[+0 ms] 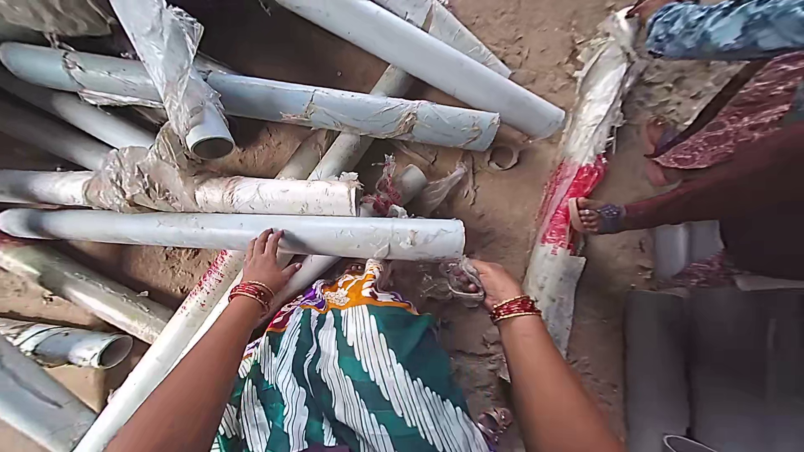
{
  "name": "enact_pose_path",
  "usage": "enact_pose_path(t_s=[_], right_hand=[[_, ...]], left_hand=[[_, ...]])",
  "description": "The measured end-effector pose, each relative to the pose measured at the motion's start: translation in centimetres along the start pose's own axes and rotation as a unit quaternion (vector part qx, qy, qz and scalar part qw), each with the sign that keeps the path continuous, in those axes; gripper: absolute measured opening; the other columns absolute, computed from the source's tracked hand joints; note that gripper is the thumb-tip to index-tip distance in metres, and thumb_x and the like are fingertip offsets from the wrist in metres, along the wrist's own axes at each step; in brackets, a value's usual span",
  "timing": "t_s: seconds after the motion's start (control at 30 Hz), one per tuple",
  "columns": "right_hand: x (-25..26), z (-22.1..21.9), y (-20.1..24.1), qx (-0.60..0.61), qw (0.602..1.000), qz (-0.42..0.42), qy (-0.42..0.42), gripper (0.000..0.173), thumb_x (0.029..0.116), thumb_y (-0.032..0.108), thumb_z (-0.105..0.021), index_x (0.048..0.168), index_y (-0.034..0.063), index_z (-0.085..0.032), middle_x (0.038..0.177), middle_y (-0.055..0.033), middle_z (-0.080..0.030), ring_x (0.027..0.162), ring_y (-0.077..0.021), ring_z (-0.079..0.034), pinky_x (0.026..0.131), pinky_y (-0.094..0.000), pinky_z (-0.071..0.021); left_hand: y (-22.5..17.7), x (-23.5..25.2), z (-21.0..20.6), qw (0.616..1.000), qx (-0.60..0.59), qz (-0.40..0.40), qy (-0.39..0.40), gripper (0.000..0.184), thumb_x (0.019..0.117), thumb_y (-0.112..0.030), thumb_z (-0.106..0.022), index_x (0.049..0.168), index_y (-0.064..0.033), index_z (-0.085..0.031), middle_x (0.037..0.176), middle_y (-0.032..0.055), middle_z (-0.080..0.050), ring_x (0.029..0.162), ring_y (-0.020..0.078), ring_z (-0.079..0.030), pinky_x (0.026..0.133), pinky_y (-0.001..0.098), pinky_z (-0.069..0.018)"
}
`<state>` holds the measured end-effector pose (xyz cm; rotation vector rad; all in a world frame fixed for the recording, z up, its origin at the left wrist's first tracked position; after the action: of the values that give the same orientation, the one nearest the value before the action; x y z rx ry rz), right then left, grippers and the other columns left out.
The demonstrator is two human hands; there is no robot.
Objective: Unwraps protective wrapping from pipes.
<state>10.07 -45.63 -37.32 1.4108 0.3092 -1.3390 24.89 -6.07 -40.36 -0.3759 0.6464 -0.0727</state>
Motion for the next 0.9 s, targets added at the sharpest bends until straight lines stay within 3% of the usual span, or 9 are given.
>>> enact_pose_path(t_s=[0.13,0.2,0.23,0.3,0.4,0.5,0.6,0.8,0.9], right_hand=[[-2.2,3.5,0.8,-0.215,0.964,0.158,-0.005,0.041,0.0937,-0.009,-0.056,0.131,0.0046,-0.066,0.117,-0.0171,-0.067,0.089,-0.0215,-0.063,0.076,-0.037,-0.0517],[-1.6,5.0,0.8,-0.294,0.933,0.202,-0.048,0.029,0.1031,0.01,-0.061,0.13,0.0004,-0.067,0.128,-0.0264,-0.066,0.115,-0.0405,-0.066,0.1,-0.0578,-0.0494],[-1.0,5.4,0.4,-0.31,0.926,0.207,-0.062,0.033,0.107,0.023,-0.057,0.122,-0.0039,-0.069,0.12,-0.03,-0.068,0.113,-0.0457,-0.065,0.099,-0.0639,-0.0469],[0.1,5.0,-0.1,-0.293,0.93,0.22,-0.033,0.052,0.1105,0.04,-0.046,0.113,-0.0057,-0.07,0.111,-0.0304,-0.068,0.106,-0.0454,-0.065,0.093,-0.065,-0.0457],[0.9,2.1,-0.5,-0.242,0.935,0.235,0.113,0.058,0.1063,0.036,-0.058,0.146,-0.0053,-0.05,0.146,-0.03,-0.053,0.137,-0.0415,-0.051,0.116,-0.0556,-0.0363],[2.5,-0.4,-1.4,-0.309,0.908,0.27,0.084,0.057,0.096,0.032,-0.075,0.129,-0.0128,-0.06,0.141,-0.0357,-0.051,0.133,-0.0464,-0.051,0.112,-0.0583,-0.0397],[2.6,-1.6,-1.4,-0.301,0.903,0.305,0.016,0.05,0.094,0.03,-0.076,0.117,-0.014,-0.067,0.146,-0.0334,-0.048,0.136,-0.0451,-0.048,0.114,-0.0559,-0.0388],[-1.5,-1.6,-0.6,-0.362,0.9,0.242,0.013,0.053,0.102,0.038,-0.065,0.114,-0.0134,-0.067,0.122,-0.0347,-0.065,0.122,-0.0476,-0.06,0.105,-0.062,-0.0441],[-2.9,-1.4,0.0,-0.299,0.938,0.175,0.025,0.058,0.1026,0.041,-0.062,0.115,-0.0152,-0.065,0.124,-0.0358,-0.063,0.122,-0.0482,-0.059,0.103,-0.0657,-0.0427]], left_hand=[[1.0,-7.5,2.6,0.999,-0.002,-0.019,0.051,0.051,0.1004,-0.027,-0.068,0.141,0.0018,-0.057,0.145,0.0291,-0.054,0.14,0.0478,-0.046,0.116,0.0635,-0.0316],[2.3,-12.2,3.6,0.999,-0.017,-0.021,0.035,0.049,0.1004,-0.022,-0.068,0.141,0.003,-0.057,0.141,0.0307,-0.056,0.13,0.0488,-0.054,0.107,0.0644,-0.04],[3.1,-14.6,3.9,0.999,-0.026,-0.024,0.015,0.048,0.0996,-0.02,-0.068,0.14,0.0041,-0.057,0.139,0.0311,-0.058,0.126,0.0497,-0.057,0.104,0.0648,-0.0428],[5.1,-19.0,4.5,0.999,-0.036,-0.02,-0.026,0.048,0.0981,-0.02,-0.068,0.138,0.0051,-0.058,0.137,0.0303,-0.06,0.124,0.0509,-0.058,0.101,0.0666,-0.0442],[7.9,-24.4,4.4,0.996,-0.045,-0.009,-0.071,0.054,0.0957,-0.027,-0.066,0.138,0.0062,-0.058,0.135,0.0303,-0.061,0.122,0.0499,-0.06,0.099,0.0658,-0.046],[8.6,-28.1,3.7,0.996,-0.062,0.019,-0.067,0.054,0.0968,-0.025,-0.065,0.138,0.0079,-0.057,0.135,0.0314,-0.061,0.123,0.0485,-0.06,0.101,0.0635,-0.0466],[8.5,-30.0,2.5,0.994,-0.068,0.036,-0.076,0.05,0.0967,-0.02,-0.066,0.137,0.0079,-0.058,0.134,0.0301,-0.062,0.122,0.0469,-0.062,0.103,0.0612,-0.0472],[7.3,-31.5,0.6,0.993,-0.077,0.049,-0.076,0.045,0.0979,-0.016,-0.067,0.137,0.0056,-0.06,0.133,0.0273,-0.064,0.123,0.0436,-0.063,0.106,0.0583,-0.0466],[7.0,-31.3,0.7,0.992,-0.081,0.037,-0.09,0.045,0.0971,-0.016,-0.067,0.135,0.0068,-0.061,0.131,0.0275,-0.065,0.121,0.0432,-0.064,0.105,0.0577,-0.0477]])
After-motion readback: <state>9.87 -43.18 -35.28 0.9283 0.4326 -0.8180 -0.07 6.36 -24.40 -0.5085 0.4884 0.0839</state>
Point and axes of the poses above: each hand's wrist, its own x-axis towards the middle knuckle, its own z-axis out of the back of the hand, y = z × x, the point moved 3 cm from there along x, towards the middle knuckle
